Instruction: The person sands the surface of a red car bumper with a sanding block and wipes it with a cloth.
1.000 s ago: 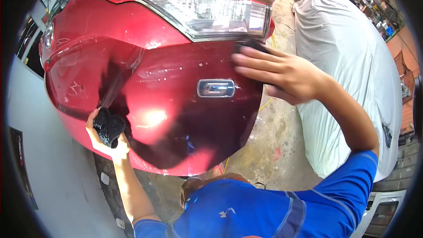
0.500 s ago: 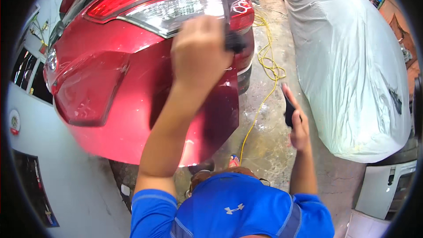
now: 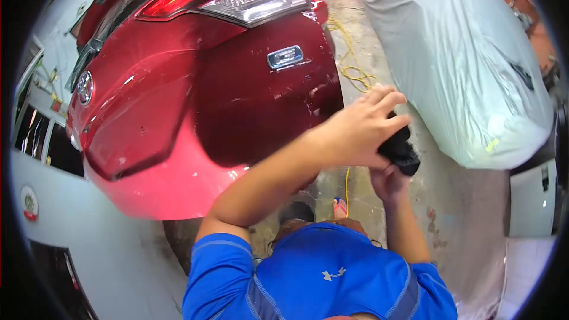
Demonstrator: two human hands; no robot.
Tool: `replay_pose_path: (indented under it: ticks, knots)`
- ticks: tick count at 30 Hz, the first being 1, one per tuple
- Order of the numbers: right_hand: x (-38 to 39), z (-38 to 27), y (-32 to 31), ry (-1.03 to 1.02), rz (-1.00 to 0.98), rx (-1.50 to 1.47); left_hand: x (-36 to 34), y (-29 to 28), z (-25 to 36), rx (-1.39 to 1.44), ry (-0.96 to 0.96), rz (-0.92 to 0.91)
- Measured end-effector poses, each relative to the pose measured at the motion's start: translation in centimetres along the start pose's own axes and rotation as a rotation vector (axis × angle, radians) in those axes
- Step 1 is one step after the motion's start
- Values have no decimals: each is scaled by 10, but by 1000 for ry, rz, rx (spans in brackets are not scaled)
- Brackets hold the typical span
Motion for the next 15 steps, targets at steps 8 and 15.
replay_pose_path:
  ticks: [8, 15]
  knots:
    - [68, 88, 67, -10, -20, -110, 15, -97, -156, -684, -248, -315]
    - [168, 145, 104, 38, 206, -168, -3, -69, -145, -730, -383, -422]
Point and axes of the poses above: each hand's wrist, its own x-axis away from the middle knuckle, its own y-axis out of the palm, z = x × y, the point moved 2 cm from there along -x, towards the middle knuckle, and after that the axes turned 3 degrees about -z, right-handed, at the moved point
